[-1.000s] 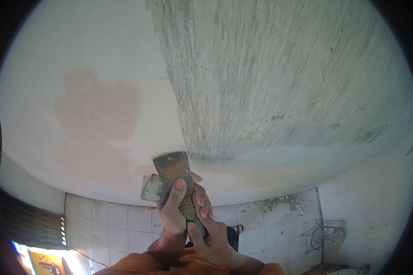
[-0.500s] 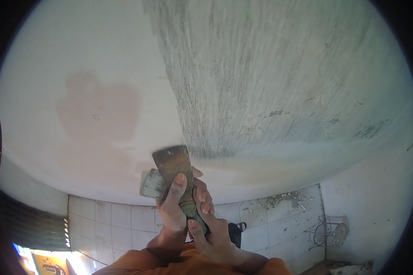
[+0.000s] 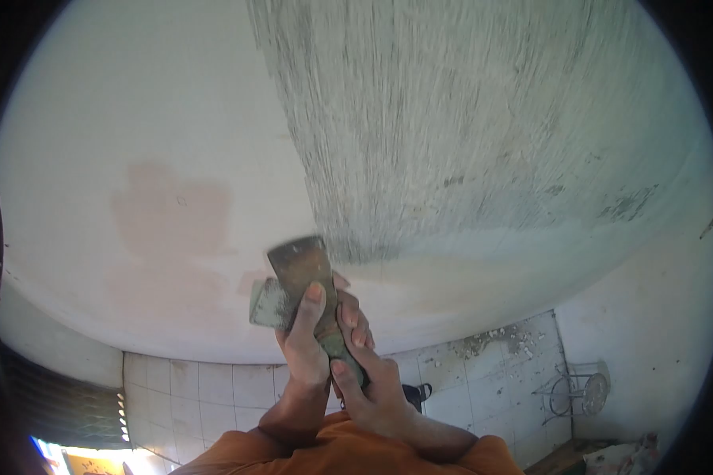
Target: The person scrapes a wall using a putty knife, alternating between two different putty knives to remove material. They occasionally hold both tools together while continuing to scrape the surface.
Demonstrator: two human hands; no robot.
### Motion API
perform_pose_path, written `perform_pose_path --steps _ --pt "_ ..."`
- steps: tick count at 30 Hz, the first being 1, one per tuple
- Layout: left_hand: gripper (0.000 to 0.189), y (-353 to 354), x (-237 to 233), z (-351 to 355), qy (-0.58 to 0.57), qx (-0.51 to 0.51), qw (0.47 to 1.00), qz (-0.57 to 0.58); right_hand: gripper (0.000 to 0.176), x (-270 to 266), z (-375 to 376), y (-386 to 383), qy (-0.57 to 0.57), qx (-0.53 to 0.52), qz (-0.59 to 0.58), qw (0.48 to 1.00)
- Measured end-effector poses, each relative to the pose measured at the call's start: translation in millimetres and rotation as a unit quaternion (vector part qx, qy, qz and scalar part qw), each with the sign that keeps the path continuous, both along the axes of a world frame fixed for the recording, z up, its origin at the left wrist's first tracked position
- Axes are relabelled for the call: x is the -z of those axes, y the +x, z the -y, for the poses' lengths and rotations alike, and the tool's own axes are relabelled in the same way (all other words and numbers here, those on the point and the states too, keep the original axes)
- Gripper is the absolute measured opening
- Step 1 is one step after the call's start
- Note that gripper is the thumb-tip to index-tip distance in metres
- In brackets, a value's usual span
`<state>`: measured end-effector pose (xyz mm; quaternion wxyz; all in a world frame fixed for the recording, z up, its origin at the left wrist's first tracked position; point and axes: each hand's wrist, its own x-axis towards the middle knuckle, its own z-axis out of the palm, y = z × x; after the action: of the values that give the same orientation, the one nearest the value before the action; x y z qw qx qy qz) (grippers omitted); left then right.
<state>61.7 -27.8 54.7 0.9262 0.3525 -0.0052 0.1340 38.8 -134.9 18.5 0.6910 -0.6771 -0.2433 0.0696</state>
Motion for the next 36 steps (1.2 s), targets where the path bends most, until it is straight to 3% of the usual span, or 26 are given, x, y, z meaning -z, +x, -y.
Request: perform_pose_path --steps 4,6,10,14,16,19,22,26,28,33,36 --pt "0.029 0.6 -8.5 -2.6 0.014 0.003 1.0 0.02 0.029 -13.8 -1.2 0.4 0.015 -0.017 -0.068 0.997" --pt "0.029 3.7 -27.8 -3.7 0.019 0.001 1.0 0.016 0.029 -15.3 -5.6 3.5 0.015 -0.012 -0.047 0.999" --pt "0.03 -1.8 -8.6 -2.6 0.014 0.002 1.0 -0.006 0.027 -11.6 0.1 -3.5 -0.001 -0.016 -0.076 0.997" --pt "0.031 1.1 -34.0 -5.7 0.019 0.017 1.0 -0.002 0.026 -26.5 -0.5 0.2 -0.004 -0.033 -0.056 0.998" --pt "0.031 -2.4 -22.4 -3.3 0.014 0.011 1.0 -0.019 0.026 -28.8 -2.6 2.2 -0.002 -0.02 -0.038 0.999" --pt "0.031 -1.1 -13.5 -0.4 0.018 0.002 1.0 -0.015 0.029 -16.6 2.3 -3.2 0.021 -0.034 -0.107 0.993" --pt "0.03 -0.3 -33.9 1.4 0.002 -0.007 1.0 -0.009 0.033 -30.1 2.7 5.2 0.023 -0.054 -0.072 0.996" --pt "0.032 -0.2 -15.4 4.4 0.019 -0.024 1.0 -0.002 0.035 -22.6 8.9 7.0 -0.003 -0.064 -0.064 0.996" --pt "0.031 -0.3 -31.8 2.7 0.015 -0.019 1.0 0.001 0.036 -33.5 7.6 9.1 0.012 -0.081 -0.058 0.995" --pt "0.031 1.1 -42.8 6.5 0.001 -0.036 0.999 -0.006 0.038 -50.2 14.7 12.0 -0.014 -0.118 -0.096 0.988" --pt "0.031 -4.9 -50.4 6.3 -0.004 -0.042 0.999 -0.024 0.04 -48.1 15.3 3.9 0.027 -0.136 -0.136 0.981"
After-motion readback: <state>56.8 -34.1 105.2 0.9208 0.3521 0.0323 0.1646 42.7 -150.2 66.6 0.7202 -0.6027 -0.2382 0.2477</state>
